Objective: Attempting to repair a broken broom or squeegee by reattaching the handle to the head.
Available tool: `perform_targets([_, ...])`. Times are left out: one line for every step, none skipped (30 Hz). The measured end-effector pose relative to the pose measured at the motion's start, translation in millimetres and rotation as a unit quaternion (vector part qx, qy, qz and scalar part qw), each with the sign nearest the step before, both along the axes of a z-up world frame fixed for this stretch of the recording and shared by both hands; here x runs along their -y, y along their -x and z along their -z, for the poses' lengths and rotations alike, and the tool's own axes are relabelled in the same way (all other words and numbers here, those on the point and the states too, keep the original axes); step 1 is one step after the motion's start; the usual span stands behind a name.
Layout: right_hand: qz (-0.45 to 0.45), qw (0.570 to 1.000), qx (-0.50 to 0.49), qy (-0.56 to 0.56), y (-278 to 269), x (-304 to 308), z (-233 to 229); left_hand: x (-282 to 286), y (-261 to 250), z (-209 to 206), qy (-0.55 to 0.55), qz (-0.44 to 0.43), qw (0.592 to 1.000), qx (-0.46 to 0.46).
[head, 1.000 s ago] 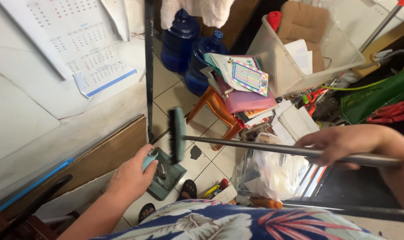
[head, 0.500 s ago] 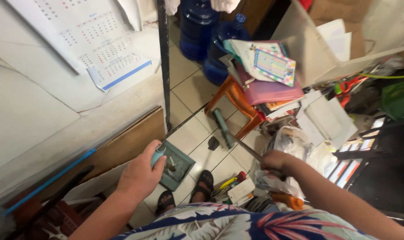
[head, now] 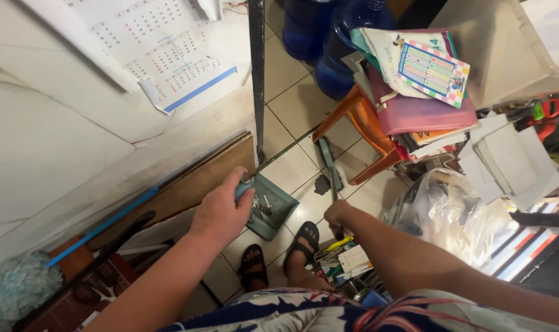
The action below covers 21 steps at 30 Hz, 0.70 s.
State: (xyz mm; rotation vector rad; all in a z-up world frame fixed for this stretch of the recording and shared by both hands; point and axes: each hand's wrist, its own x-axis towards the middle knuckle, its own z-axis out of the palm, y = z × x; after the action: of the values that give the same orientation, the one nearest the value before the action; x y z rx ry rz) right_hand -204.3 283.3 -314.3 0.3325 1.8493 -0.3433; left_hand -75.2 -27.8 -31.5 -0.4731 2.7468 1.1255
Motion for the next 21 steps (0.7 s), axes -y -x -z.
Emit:
perform_targets([0.001,1.000,0.000,-0.005,-9.0,2.3,-23.8,-1.8,4.9,-5.9,-0.005,0.001,1.000,0.000])
perform_targets([-0.005,0.999,-0.028,-0.020,-18.2,5.0,-47.7,-3.5,9.6,-11.9,-0.005,-0.006,1.000,0.028])
perform_targets([-0.011,0.998,-0.057,-0.036,-27.5,7.0,-71.7,-6.0,13.7,-17.7,-0.005,-0.014,0.998,0.057])
perform_targets([-0.012,0.997,-0.057,-0.041,-33.5,1.3,-93.5,-8.7,16.6,-19.9,-0.011,-0.014,0.998,0.057])
perform_targets([0.093,0.993,-0.077,-0.009,-40.1,-0.4,-114.4,-8.9,18.9,-23.1,-0.008,-0.015,0.997,0.074])
perform_targets([0.196,0.975,-0.096,0.024,-46.9,-2.0,-135.3,-9.1,21.1,-26.4,-0.005,-0.015,0.996,0.091])
perform_targets([0.195,0.976,-0.096,0.023,-43.8,-8.6,-136.3,-8.7,21.5,-23.2,-0.006,-0.017,0.996,0.091])
perform_targets([0.235,0.967,-0.095,0.038,-40.7,-15.5,-137.1,-8.5,21.9,-19.8,-0.007,-0.017,0.996,0.083])
perform_targets([0.277,0.955,-0.093,0.054,-38.7,-22.0,-137.0,-8.1,22.0,-16.3,-0.006,-0.015,0.997,0.075])
perform_targets([0.276,0.955,-0.092,0.054,-28.5,-25.2,-121.5,-9.9,21.3,-13.8,-0.005,-0.016,0.997,0.076])
perform_targets([0.241,0.965,-0.091,0.055,-17.9,-25.5,-104.6,-9.9,21.2,-12.0,-0.004,-0.025,0.997,0.075])
perform_targets([0.207,0.973,-0.091,0.056,-7.5,-25.7,-88.0,-10.1,21.0,-10.4,-0.003,-0.035,0.997,0.075])
perform_targets([0.205,0.973,-0.089,0.062,-2.2,-10.4,-94.4,-9.7,20.0,-5.8,0.003,-0.038,0.996,0.075])
perform_targets([0.210,0.972,-0.102,0.038,2.8,5.1,-101.2,-9.0,19.0,-1.2,0.003,-0.032,0.998,0.051])
perform_targets([0.215,0.969,-0.117,0.013,8.7,18.4,-109.3,-9.1,19.1,3.8,0.002,-0.025,0.999,0.025])
perform_targets([0.214,0.970,-0.117,0.017,9.9,17.1,-84.4,-7.4,19.1,3.5,0.006,-0.027,0.999,0.025])
perform_targets([0.151,0.982,-0.115,0.005,10.8,12.5,-60.6,-8.1,19.3,3.4,-0.001,-0.029,0.999,0.028])
perform_targets([0.087,0.990,-0.113,-0.007,11.6,7.9,-36.8,-8.8,19.5,3.4,-0.008,-0.032,0.999,0.031])
perform_targets([0.087,0.990,-0.114,-0.009,-2.1,8.2,-58.9,-9.7,20.9,1.5,-0.010,-0.032,0.999,0.030])
perform_targets([0.060,0.992,-0.113,-0.008,-16.1,8.7,-80.8,-10.4,22.3,-0.3,-0.004,-0.035,0.998,0.043])
perform_targets([0.034,0.993,-0.112,-0.007,-30.4,9.2,-103.2,-11.0,24.0,-2.3,0.001,-0.037,0.998,0.056])
